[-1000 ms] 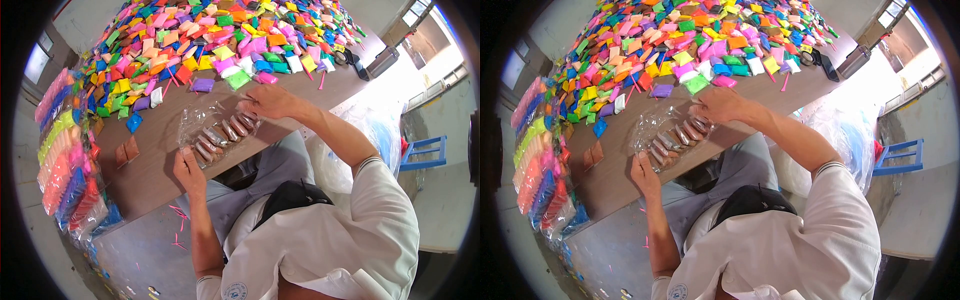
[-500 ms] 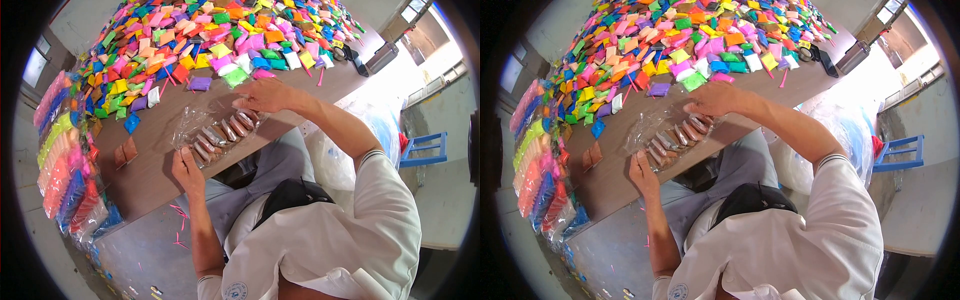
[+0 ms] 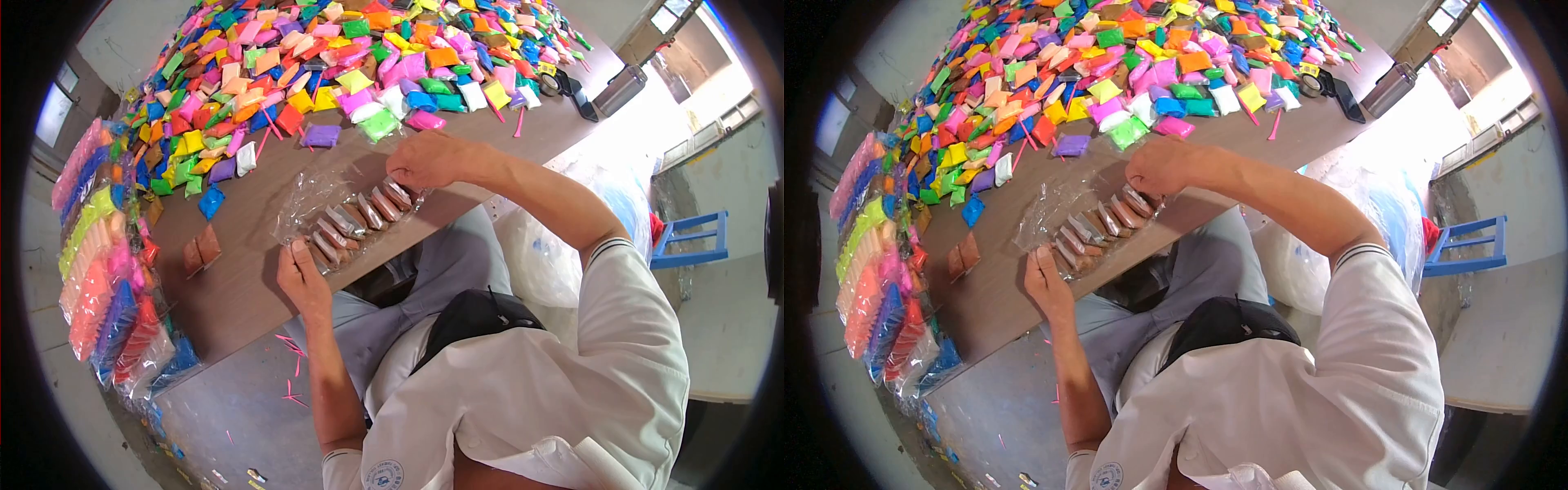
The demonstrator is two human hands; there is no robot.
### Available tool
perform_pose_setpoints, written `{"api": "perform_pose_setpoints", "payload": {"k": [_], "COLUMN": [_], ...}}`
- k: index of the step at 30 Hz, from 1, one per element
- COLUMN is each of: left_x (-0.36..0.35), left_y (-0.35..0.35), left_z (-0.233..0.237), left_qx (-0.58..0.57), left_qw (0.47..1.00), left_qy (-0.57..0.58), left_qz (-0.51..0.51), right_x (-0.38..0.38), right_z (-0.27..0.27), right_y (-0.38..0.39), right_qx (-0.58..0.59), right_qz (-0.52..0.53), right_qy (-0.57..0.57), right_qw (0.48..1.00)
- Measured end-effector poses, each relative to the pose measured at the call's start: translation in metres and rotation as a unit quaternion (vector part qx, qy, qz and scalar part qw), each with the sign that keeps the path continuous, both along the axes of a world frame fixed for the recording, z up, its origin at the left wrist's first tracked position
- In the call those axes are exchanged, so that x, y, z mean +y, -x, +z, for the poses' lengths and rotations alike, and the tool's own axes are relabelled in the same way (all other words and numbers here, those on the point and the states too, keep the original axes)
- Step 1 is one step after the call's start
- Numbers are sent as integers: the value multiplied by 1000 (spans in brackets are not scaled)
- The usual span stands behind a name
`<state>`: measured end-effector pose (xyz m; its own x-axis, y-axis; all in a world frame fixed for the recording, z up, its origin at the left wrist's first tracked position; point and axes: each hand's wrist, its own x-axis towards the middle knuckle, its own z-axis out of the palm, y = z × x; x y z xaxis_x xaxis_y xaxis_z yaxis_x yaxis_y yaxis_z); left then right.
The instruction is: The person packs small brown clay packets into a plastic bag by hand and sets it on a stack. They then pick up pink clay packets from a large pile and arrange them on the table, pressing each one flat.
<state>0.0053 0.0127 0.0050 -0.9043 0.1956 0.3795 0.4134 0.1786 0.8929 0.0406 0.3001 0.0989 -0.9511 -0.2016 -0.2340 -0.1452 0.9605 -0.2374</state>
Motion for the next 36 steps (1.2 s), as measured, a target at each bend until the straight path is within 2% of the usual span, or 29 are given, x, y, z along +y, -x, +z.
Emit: {"api": "perform_pose_setpoints", "payload": {"k": [4,7,10,13,16,19,25,27,29,31,32,36], "left_x": [2,0,1,2,-1,-4,-1,-1,-2,-2,-4,-3], "left_y": [-1,1,1,0,0,2,3,1,2,3,-2,3], "left_z": [5,-1,0,1,0,-5,-5,2,-1,1,8,-21], "left_qx": [2,3,11,0,-10,-8,-7,-19,-21,-10,-82,-32], "left_qw": [1000,1000,1000,1000,1000,1000,1000,1000,1000,1000,997,996], "left_qy": [-1,-6,-8,-1,20,16,1,-3,3,12,0,-84], "left_qz": [8,0,2,7,15,15,13,4,2,4,-4,-27], "right_x": [4,11,3,-2,-27,-67,-180,-211,-237,-257,-264,-280], "right_z": [8,19,56,72,83,70,62,50,45,28,17,-39], "right_y": [0,-6,-15,-16,-6,22,83,118,139,155,163,188], "right_qx": [-5,93,40,27,86,210,167,92,35,20,15,134], "right_qz": [4,-47,-120,-145,-66,84,172,192,185,166,155,122], "right_qy": [8,109,91,268,314,275,141,81,11,2,-3,21], "right_qw": [1000,989,988,952,943,934,961,974,982,986,988,983]}}
